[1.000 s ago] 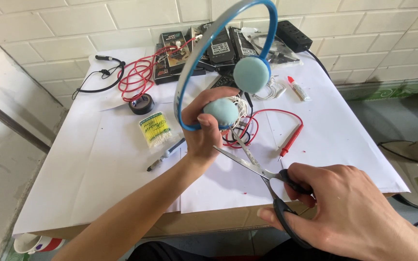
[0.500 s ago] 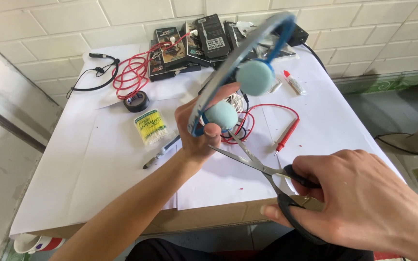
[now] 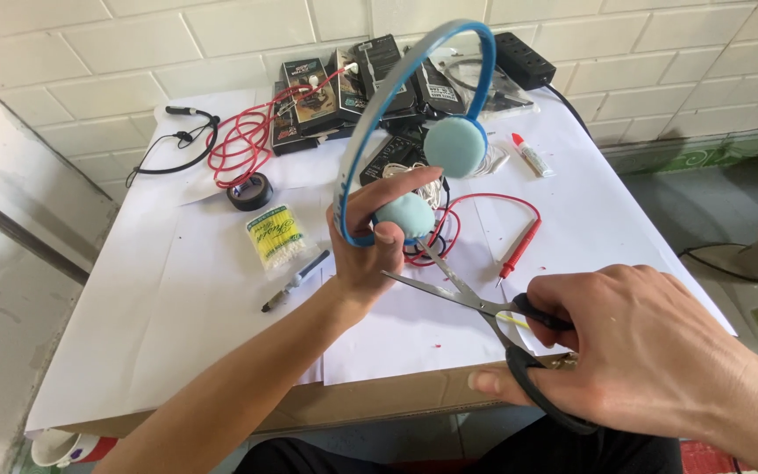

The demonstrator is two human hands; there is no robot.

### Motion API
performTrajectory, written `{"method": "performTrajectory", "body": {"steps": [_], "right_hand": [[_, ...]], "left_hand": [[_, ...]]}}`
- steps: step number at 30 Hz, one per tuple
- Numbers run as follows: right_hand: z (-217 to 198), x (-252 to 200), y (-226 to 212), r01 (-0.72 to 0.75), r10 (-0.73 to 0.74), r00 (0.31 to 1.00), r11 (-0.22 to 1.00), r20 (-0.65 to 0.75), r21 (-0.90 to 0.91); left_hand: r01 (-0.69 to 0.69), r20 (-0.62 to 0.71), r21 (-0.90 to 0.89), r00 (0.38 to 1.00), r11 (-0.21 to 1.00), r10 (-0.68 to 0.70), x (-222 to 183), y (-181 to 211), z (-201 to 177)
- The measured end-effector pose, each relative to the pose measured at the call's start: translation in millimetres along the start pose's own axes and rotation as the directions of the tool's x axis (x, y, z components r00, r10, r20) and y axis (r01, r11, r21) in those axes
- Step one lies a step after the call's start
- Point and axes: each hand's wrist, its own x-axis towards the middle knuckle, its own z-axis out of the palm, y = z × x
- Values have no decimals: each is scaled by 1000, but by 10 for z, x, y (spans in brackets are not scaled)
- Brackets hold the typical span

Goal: Inspecting and repairing a headset by manipulating wires and using scissors on a workbench.

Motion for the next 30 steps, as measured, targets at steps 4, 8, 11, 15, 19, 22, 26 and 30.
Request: {"method": "performTrajectory", "body": {"steps": [4, 8, 11, 15, 19, 22, 26, 30], "right_hand": [[71, 38, 92, 51, -49, 998, 998, -39, 44], [93, 34, 137, 57, -54, 998, 993, -28, 100], [70, 26, 164, 49, -44, 998, 992, -40, 121], [101, 27, 200, 56, -50, 998, 989, -42, 138], [126, 32, 207, 54, -51, 998, 989, -31, 134], [147, 51, 216, 50, -44, 997, 992, -56, 117], [148, 58, 183, -15, 18, 995, 999, -99, 34], [243, 45, 155, -17, 17, 978, 1000, -206, -3]], "left_hand": [[9, 180, -169, 983, 986, 22, 91, 4, -100], [54, 296, -264, 955, 963, 28, 89, -43, -134], [65, 283, -358, 958, 932, 42, 70, -53, -126], [208, 277, -561, 959, 801, -55, -3, -179, -90], [244, 219, -451, 963, 859, -158, 83, 27, -15], [485, 361, -677, 874, 553, -324, 147, 121, 36], [414, 290, -636, 910, 651, -296, 52, -9, 102], [475, 298, -766, 860, 433, -414, -6, 8, 137]]}}
